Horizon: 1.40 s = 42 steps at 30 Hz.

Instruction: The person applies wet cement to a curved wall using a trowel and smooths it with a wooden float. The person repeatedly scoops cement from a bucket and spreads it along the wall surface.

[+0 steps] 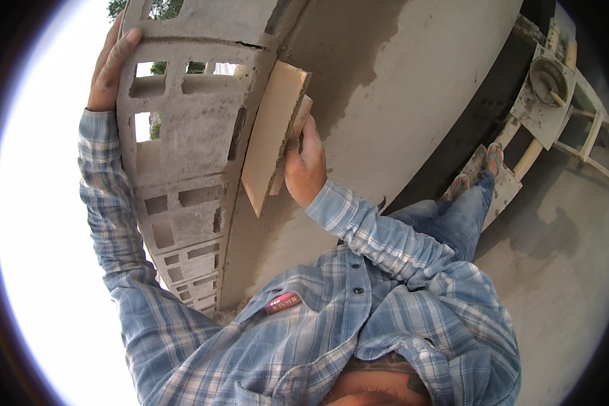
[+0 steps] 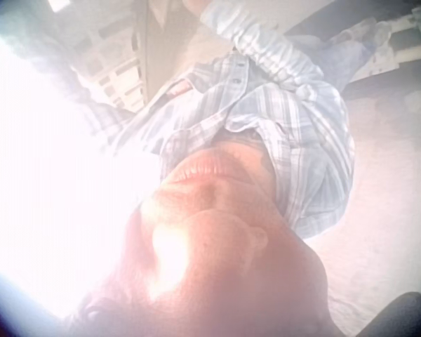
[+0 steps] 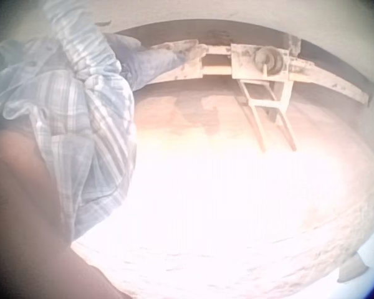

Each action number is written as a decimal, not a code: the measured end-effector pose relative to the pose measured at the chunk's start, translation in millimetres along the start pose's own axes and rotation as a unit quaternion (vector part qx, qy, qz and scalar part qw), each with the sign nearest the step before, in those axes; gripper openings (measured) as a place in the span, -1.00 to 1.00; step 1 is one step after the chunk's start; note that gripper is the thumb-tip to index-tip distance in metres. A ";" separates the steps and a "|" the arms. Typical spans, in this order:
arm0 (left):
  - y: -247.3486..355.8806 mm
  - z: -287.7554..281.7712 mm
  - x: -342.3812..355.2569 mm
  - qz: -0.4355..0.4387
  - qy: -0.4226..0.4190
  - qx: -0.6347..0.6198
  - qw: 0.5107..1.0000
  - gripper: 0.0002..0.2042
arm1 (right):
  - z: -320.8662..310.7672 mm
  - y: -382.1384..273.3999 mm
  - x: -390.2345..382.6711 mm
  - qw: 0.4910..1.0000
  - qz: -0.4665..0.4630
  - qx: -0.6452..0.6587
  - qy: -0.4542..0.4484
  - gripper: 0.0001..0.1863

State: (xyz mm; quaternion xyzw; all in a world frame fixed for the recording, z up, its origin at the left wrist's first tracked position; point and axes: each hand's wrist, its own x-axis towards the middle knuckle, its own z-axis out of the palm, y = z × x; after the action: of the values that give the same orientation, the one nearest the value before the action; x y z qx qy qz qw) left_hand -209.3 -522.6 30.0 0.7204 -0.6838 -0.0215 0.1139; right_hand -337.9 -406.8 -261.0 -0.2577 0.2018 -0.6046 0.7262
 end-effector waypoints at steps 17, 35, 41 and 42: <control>-4.5 -0.5 0.5 0.006 0.011 0.017 1.000 -0.08 | -4.0 -1.5 24.1 0.999 -0.016 0.041 0.000 -0.39; 0.9 -1.4 0.5 -0.040 0.002 0.002 0.999 -0.03 | -2.6 -6.6 30.6 0.997 -0.027 0.058 0.037 -0.51; 6.0 7.1 -2.6 -0.018 0.010 0.011 1.000 0.00 | -13.0 -14.3 51.4 0.997 -0.049 0.049 0.043 -0.44; 12.1 7.4 -2.8 -0.034 0.014 0.005 0.999 0.00 | -17.6 -22.7 59.8 0.996 -0.026 0.085 0.018 -0.44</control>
State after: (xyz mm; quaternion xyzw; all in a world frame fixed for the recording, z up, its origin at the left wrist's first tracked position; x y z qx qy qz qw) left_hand -222.6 -521.3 24.8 0.7443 -0.6571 -0.0114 0.1190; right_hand -354.9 -470.9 -259.6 -0.1892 0.1561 -0.6426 0.7259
